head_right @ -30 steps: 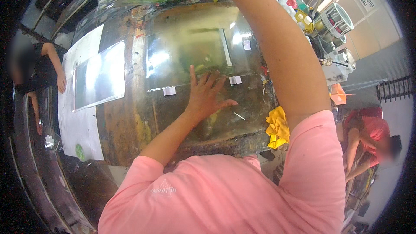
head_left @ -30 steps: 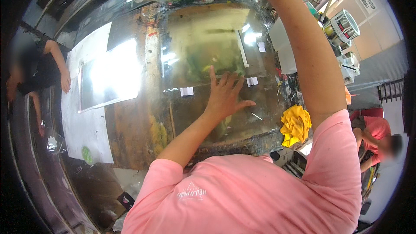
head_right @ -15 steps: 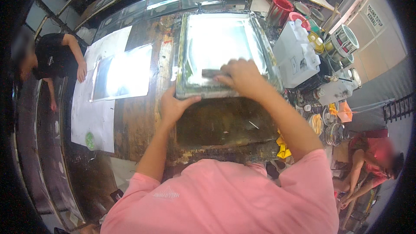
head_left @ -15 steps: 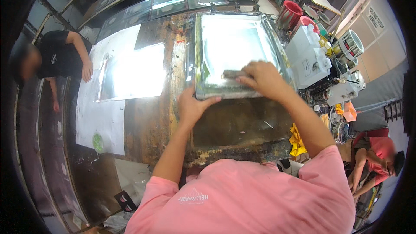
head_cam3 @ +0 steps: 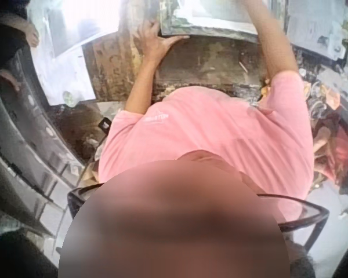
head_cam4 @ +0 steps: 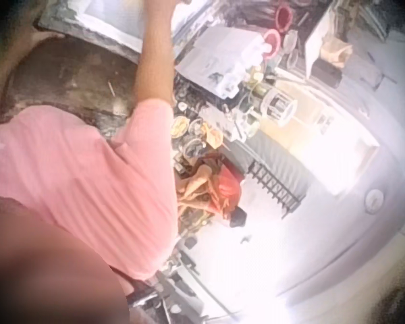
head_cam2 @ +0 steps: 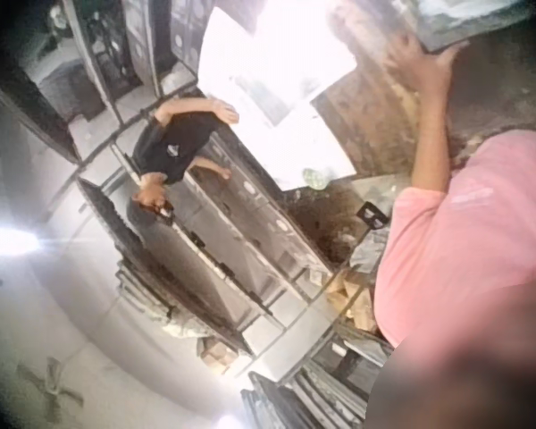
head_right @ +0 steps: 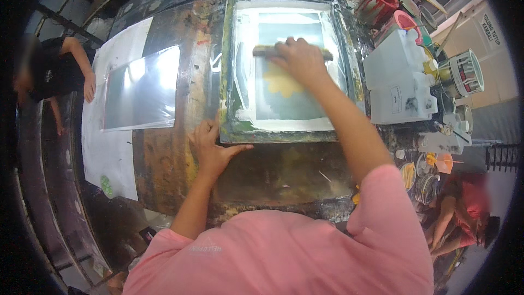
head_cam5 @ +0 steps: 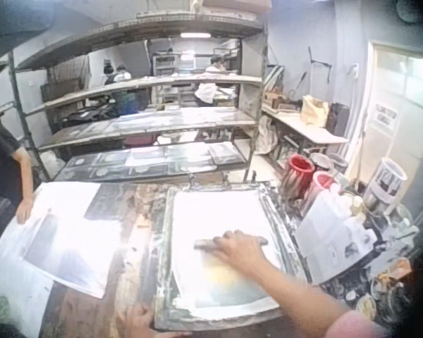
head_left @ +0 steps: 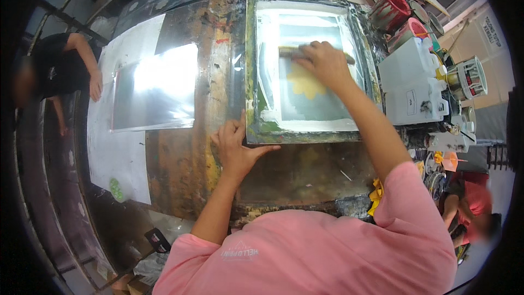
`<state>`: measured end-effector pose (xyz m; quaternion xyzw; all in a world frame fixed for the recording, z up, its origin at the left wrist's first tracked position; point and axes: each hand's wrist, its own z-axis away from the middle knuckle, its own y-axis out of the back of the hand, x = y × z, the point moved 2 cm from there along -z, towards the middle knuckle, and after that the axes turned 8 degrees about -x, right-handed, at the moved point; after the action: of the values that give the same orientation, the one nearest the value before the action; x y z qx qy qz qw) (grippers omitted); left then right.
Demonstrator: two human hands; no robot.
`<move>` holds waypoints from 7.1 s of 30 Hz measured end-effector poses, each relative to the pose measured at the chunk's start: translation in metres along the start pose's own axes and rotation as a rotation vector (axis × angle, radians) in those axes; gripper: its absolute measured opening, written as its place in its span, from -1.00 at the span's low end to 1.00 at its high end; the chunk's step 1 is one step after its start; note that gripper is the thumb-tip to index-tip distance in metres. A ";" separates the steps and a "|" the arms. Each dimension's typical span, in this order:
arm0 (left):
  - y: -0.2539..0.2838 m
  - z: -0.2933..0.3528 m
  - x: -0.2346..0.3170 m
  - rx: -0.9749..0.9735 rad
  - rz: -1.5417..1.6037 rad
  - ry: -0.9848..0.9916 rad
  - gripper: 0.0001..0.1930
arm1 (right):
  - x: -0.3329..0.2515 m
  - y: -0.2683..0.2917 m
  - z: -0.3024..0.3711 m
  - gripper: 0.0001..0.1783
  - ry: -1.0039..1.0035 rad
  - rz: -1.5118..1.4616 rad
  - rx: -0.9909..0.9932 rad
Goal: The person uses a squeegee to spread white ink across a screen printing frame placed over a transparent sheet. They repeatedly pull the ink across the mesh to transfer a flower design onto the sheet below.
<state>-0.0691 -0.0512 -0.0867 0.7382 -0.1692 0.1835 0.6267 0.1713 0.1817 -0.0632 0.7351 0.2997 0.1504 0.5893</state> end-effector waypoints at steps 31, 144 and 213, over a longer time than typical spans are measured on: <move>0.076 -0.007 0.086 0.274 0.997 -0.099 0.14 | -0.126 0.201 0.103 -0.59 0.054 0.226 0.289; 0.043 0.028 0.031 -0.166 0.252 0.118 0.09 | -0.107 0.122 0.142 -0.49 0.015 -0.206 -0.337; 0.128 -0.048 -0.147 0.405 -0.107 0.167 -0.46 | -0.081 0.298 -0.046 -0.27 -0.088 -0.028 0.341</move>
<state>-0.2624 -0.0209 -0.0401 0.8391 -0.0367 0.2408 0.4865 0.1606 0.1299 0.2443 0.8261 0.3048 0.0568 0.4706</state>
